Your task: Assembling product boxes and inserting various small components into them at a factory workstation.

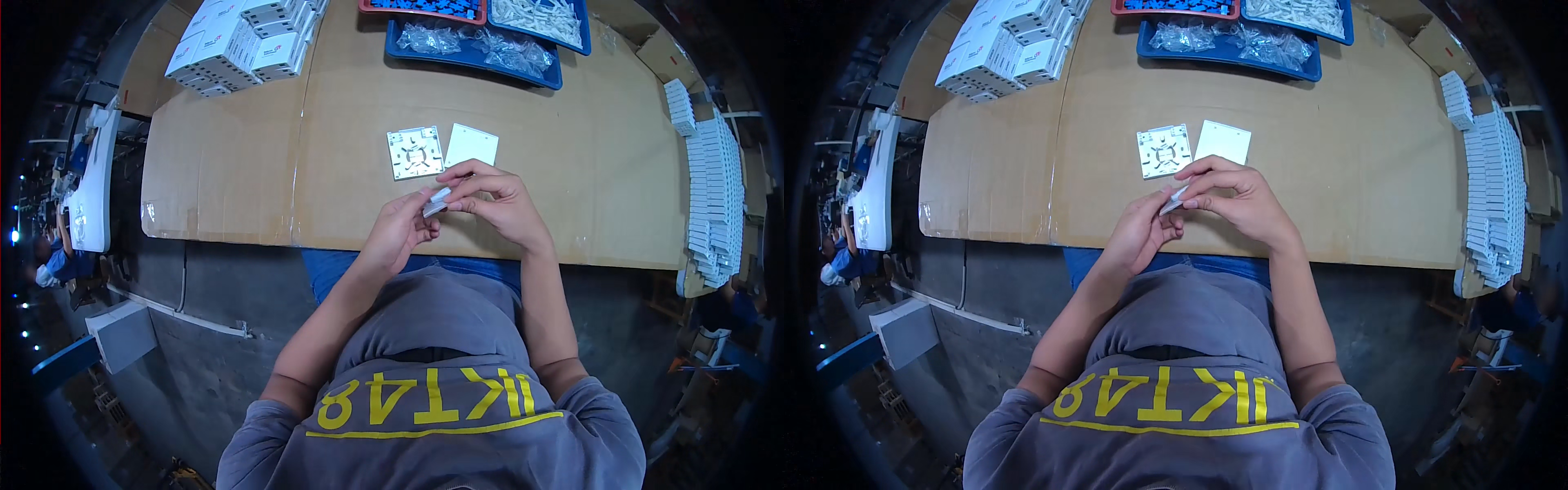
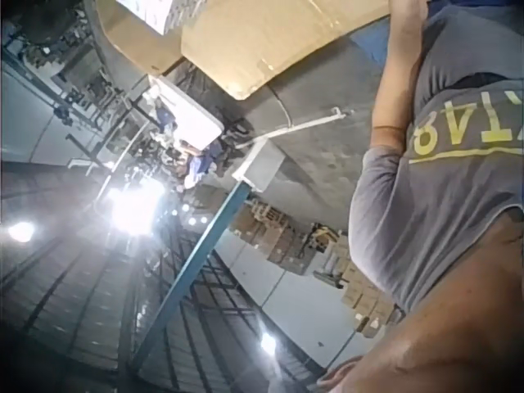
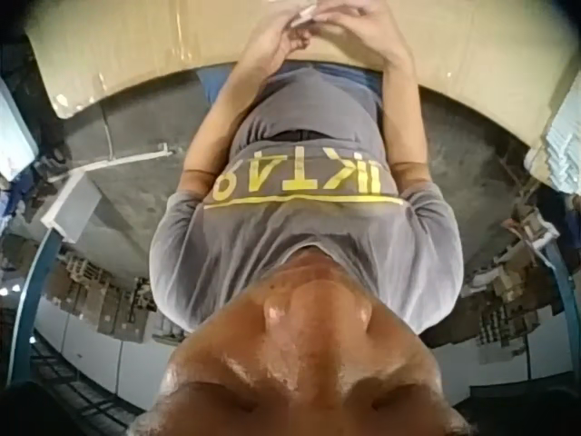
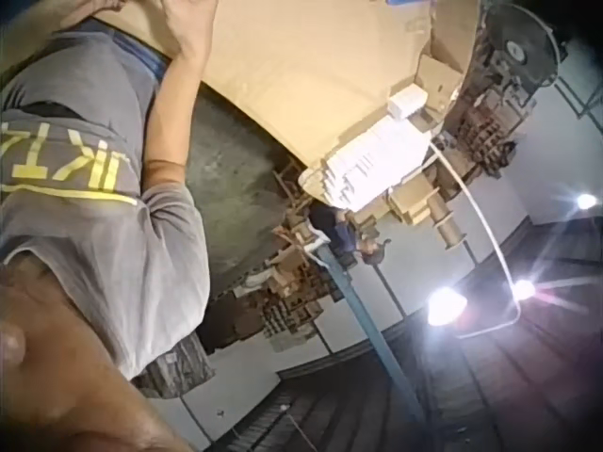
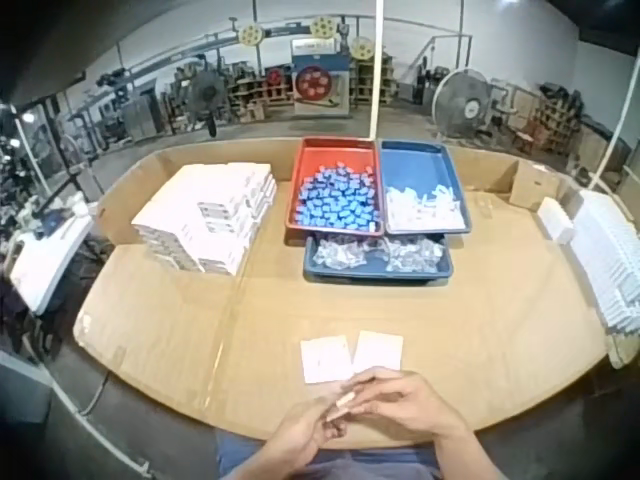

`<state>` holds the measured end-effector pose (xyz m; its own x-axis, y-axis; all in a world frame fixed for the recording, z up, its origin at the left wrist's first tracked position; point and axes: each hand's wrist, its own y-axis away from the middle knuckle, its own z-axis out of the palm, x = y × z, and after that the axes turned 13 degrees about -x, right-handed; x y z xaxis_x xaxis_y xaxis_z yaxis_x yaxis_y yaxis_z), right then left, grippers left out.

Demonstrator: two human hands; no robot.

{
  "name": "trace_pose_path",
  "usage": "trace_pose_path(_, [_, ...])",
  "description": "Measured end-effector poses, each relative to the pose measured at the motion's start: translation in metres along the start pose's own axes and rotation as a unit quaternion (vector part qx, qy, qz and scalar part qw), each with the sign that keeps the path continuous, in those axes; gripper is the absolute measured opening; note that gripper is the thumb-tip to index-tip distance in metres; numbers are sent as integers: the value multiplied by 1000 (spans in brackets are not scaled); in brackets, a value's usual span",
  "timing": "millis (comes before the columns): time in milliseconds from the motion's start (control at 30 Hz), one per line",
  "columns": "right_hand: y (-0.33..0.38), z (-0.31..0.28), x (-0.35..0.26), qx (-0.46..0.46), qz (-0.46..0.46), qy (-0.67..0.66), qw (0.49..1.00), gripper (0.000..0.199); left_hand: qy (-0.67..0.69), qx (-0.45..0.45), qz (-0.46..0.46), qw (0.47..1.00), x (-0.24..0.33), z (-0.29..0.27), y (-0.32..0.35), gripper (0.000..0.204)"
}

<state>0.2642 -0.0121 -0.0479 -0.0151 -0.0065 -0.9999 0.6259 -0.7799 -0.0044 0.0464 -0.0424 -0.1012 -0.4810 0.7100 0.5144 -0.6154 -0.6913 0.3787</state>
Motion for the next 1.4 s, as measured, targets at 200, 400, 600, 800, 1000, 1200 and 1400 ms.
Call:
trace_pose_path(200, [11, -16, 3, -10, 1, 25, 1000, 17, 9, 13, 57, 998, 1, 1, -1, 25])
trace_pose_path(400, [12, -16, 15, 13, 65, -37, 997, 22, -30, 31, 92, 995, -3, -2, -2, 20])
trace_pose_path(600, [3, 7, 27, 32, 77, -85, 993, 30, -79, 59, 106, 989, -4, 6, -5, 18])
trace_pose_path(800, [-2, 15, 26, 41, 65, -133, 988, 43, -101, 58, 114, 987, -8, 3, -4, 18])
trace_pose_path(1000, [-4, 17, 27, 49, 87, -144, 985, 45, -125, 51, 141, 981, -11, 1, -7, 17])
trace_pose_path(1200, [-5, 17, 29, 77, 73, -247, 963, 43, -110, 44, 181, 976, -9, 4, -6, 18])
trace_pose_path(1400, [-8, 22, 36, 70, 92, -200, 973, 37, -110, 12, 178, 978, -13, 2, -7, 21])
